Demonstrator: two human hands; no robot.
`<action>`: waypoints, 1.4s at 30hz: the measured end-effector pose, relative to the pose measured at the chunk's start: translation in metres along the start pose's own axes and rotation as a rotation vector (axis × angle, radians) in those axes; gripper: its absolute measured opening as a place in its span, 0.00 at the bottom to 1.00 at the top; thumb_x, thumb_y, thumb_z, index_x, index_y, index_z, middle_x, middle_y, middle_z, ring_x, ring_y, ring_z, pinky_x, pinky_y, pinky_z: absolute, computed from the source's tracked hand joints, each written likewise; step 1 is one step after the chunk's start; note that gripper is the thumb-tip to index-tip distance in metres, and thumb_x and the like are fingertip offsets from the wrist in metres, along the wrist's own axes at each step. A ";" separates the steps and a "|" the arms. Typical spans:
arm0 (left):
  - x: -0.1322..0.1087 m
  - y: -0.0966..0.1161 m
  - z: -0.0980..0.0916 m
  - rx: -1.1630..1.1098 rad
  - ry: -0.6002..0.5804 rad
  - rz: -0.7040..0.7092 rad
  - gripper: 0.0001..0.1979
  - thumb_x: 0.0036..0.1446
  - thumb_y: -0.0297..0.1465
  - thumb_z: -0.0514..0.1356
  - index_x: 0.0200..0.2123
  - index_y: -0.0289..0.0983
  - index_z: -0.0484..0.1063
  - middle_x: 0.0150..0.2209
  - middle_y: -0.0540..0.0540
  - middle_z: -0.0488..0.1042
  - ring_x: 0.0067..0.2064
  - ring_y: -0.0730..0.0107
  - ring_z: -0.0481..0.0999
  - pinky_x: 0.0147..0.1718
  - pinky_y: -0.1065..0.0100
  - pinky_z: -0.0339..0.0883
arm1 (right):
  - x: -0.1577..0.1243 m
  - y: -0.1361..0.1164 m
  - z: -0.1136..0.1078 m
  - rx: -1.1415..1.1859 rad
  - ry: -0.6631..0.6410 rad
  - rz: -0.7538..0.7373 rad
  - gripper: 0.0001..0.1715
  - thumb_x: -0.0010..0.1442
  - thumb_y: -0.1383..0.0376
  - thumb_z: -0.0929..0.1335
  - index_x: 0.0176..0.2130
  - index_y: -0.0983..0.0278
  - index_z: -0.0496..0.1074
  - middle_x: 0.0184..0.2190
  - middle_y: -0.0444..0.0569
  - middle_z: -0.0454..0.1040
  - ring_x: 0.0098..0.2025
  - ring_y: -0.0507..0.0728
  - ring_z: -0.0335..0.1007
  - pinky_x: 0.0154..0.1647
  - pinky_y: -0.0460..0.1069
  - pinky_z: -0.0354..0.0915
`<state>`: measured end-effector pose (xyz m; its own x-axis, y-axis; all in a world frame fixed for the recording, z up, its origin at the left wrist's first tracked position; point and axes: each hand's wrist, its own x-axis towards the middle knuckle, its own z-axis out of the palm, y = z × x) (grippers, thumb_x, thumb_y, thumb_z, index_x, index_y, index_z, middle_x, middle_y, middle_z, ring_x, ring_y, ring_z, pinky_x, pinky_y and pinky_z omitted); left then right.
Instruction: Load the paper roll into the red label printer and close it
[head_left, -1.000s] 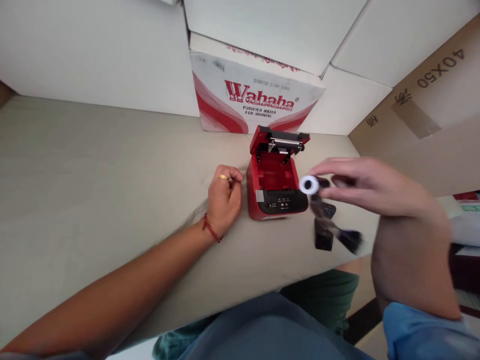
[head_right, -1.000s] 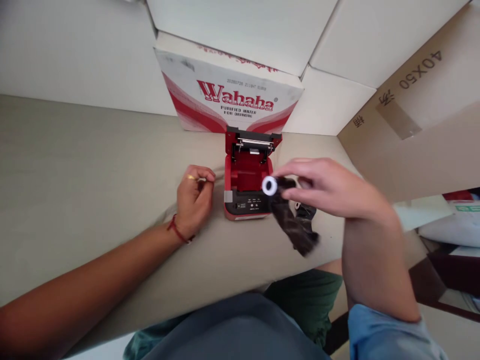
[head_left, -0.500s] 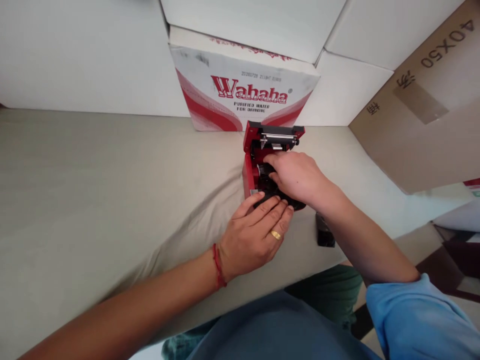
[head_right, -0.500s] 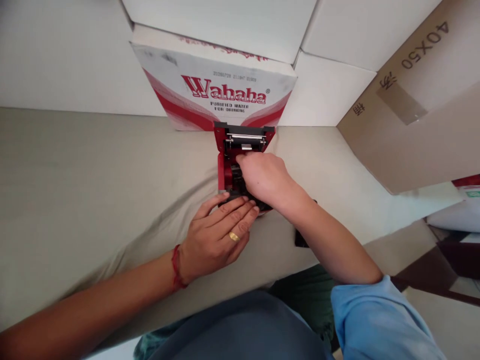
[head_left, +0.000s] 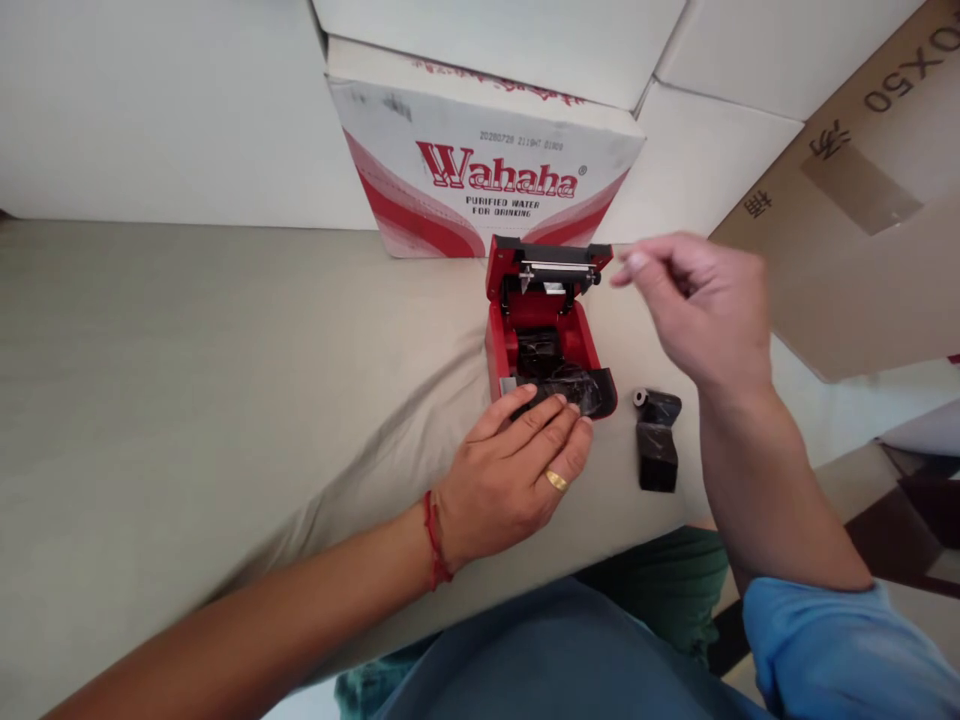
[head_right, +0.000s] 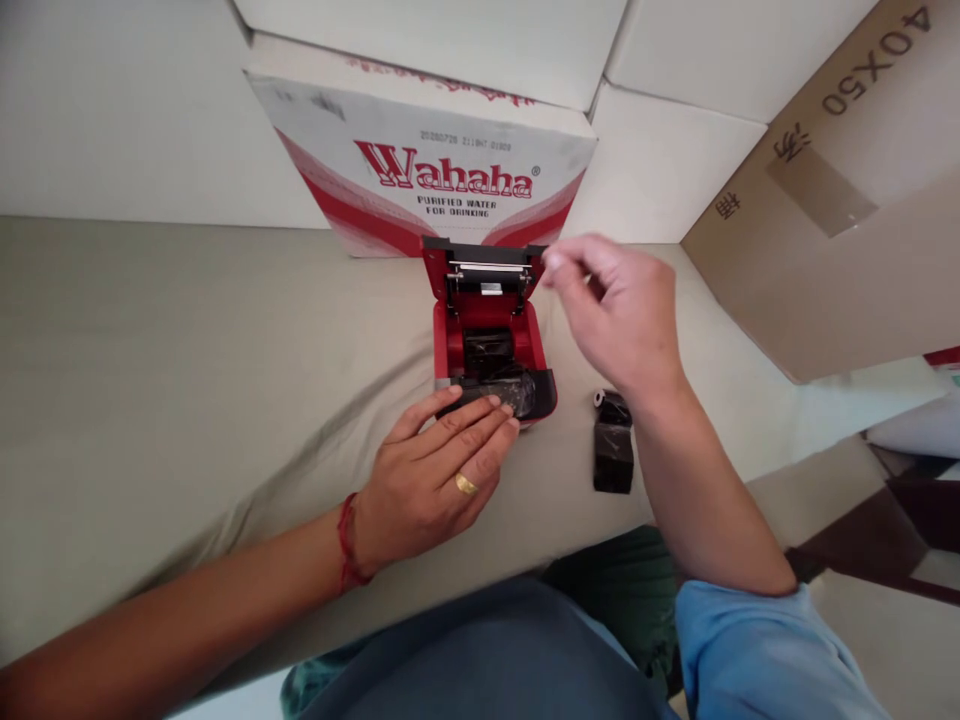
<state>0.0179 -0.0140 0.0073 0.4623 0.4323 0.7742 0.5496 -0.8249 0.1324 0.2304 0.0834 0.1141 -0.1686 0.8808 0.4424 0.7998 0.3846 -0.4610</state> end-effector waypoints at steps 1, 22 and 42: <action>0.001 0.000 0.000 0.007 0.000 0.001 0.14 0.71 0.23 0.61 0.57 0.37 0.78 0.53 0.43 0.90 0.56 0.59 0.90 0.66 0.52 0.75 | 0.004 0.008 0.002 0.009 0.082 0.006 0.21 0.81 0.53 0.64 0.54 0.59 0.84 0.49 0.51 0.89 0.51 0.60 0.85 0.52 0.53 0.77; 0.004 0.004 -0.006 0.046 -0.035 0.044 0.09 0.72 0.22 0.61 0.51 0.32 0.79 0.50 0.42 0.91 0.53 0.60 0.90 0.61 0.52 0.69 | -0.058 0.028 0.015 0.106 -0.191 -0.262 0.24 0.83 0.56 0.61 0.58 0.59 0.85 0.62 0.52 0.86 0.67 0.60 0.81 0.78 0.64 0.67; 0.002 -0.013 -0.013 -0.247 0.137 -0.166 0.23 0.66 0.21 0.62 0.63 0.38 0.72 0.55 0.40 0.86 0.60 0.60 0.84 0.61 0.55 0.76 | -0.124 0.008 0.041 0.097 0.000 -0.357 0.17 0.76 0.67 0.67 0.57 0.62 0.83 0.61 0.55 0.86 0.70 0.59 0.79 0.81 0.61 0.62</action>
<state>0.0030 -0.0074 0.0146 0.2736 0.5289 0.8033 0.4161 -0.8181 0.3969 0.2340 -0.0114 0.0246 -0.4270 0.6868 0.5882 0.6325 0.6917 -0.3485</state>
